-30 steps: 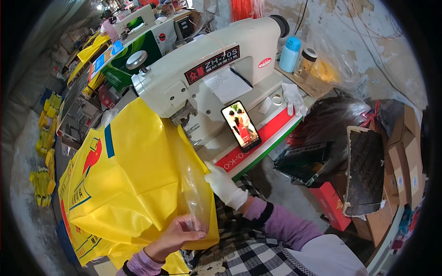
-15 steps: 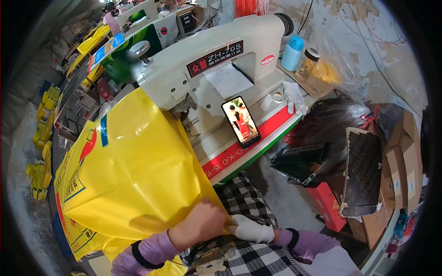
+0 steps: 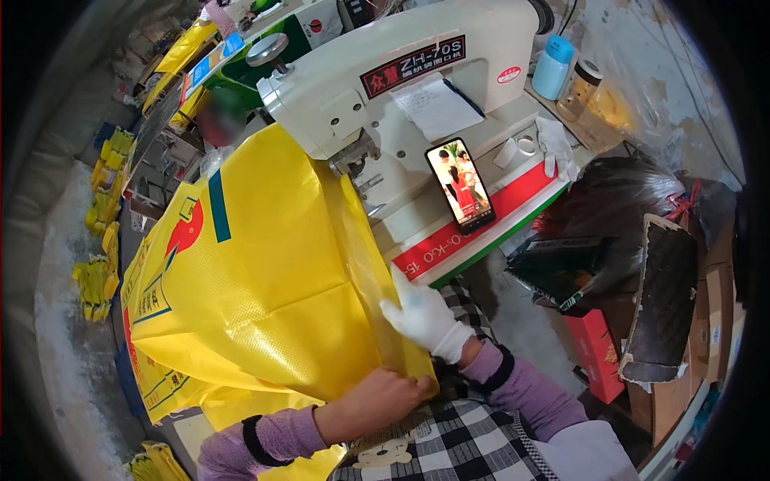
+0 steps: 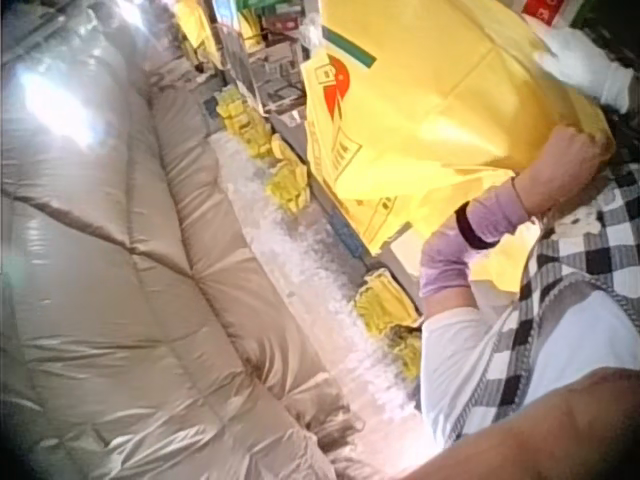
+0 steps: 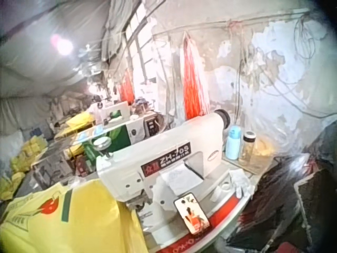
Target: Sewing the top edges of industrial plastic bags using a stationary sewing machine and stacking the finished bags.
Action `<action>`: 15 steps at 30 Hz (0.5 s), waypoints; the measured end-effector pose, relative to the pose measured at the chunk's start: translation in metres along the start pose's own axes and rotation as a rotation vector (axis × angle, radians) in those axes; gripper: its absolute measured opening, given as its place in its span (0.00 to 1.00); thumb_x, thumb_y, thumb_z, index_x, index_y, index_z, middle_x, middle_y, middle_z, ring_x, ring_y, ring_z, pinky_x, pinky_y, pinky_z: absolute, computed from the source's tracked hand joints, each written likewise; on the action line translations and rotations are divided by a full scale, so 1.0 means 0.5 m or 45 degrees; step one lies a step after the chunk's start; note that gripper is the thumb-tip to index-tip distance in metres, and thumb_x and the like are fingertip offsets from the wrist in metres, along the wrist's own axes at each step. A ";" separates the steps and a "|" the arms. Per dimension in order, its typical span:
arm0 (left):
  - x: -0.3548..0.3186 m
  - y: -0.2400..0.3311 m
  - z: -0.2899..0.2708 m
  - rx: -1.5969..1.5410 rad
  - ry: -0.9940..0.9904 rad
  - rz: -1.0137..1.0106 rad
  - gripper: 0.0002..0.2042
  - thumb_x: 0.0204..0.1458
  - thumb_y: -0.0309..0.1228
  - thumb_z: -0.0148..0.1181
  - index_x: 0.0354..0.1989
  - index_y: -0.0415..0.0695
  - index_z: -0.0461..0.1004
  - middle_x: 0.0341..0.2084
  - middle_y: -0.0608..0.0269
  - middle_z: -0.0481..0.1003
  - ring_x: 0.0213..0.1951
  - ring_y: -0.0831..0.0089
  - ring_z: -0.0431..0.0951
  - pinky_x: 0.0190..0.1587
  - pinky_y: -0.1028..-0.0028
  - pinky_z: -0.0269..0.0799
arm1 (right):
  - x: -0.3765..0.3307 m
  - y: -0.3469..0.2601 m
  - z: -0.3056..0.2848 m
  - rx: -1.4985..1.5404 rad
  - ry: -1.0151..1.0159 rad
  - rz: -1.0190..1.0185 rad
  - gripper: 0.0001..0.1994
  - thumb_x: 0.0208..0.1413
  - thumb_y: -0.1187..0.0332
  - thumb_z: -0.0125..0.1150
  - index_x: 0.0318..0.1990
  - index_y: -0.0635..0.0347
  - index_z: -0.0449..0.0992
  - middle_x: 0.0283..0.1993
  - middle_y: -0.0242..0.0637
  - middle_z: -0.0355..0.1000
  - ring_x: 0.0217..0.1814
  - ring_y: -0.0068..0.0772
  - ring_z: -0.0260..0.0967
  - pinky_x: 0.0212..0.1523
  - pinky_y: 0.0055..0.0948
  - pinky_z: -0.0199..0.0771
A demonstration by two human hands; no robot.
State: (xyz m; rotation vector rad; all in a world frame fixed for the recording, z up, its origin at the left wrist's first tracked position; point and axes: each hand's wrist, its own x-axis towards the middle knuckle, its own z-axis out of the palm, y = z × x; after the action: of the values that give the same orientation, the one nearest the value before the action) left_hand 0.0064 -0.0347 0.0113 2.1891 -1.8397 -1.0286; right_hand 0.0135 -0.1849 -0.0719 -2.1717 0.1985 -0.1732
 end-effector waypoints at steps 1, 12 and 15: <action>0.001 -0.004 -0.007 0.038 -0.039 0.057 0.11 0.53 0.29 0.53 0.44 0.44 0.67 0.20 0.57 0.75 0.25 0.55 0.79 0.30 0.61 0.74 | -0.012 -0.007 0.003 -0.044 -0.092 0.038 0.30 0.56 0.62 0.54 0.66 0.65 0.58 0.29 0.56 0.74 0.31 0.58 0.73 0.34 0.49 0.73; -0.044 -0.424 -0.363 0.515 0.090 -0.276 0.23 0.54 0.54 0.56 0.22 0.45 0.78 0.23 0.54 0.77 0.27 0.54 0.76 0.34 0.60 0.71 | -0.024 -0.008 0.021 -0.331 -0.062 -0.209 0.39 0.47 0.78 0.52 0.71 0.59 0.52 0.21 0.44 0.71 0.20 0.47 0.71 0.23 0.44 0.71; -0.134 -0.285 -0.472 0.246 0.395 -0.375 0.13 0.54 0.37 0.61 0.21 0.44 0.78 0.23 0.53 0.77 0.27 0.56 0.78 0.30 0.65 0.71 | 0.118 0.013 0.034 -0.401 -0.015 -0.289 0.34 0.51 0.72 0.51 0.68 0.67 0.55 0.24 0.42 0.74 0.24 0.45 0.73 0.27 0.42 0.74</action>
State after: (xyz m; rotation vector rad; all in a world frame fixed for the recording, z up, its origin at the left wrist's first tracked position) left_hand 0.2520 -0.0154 0.1519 2.6133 -1.5697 -0.5192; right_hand 0.0741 -0.1874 -0.0837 -2.5065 -0.0322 -0.2732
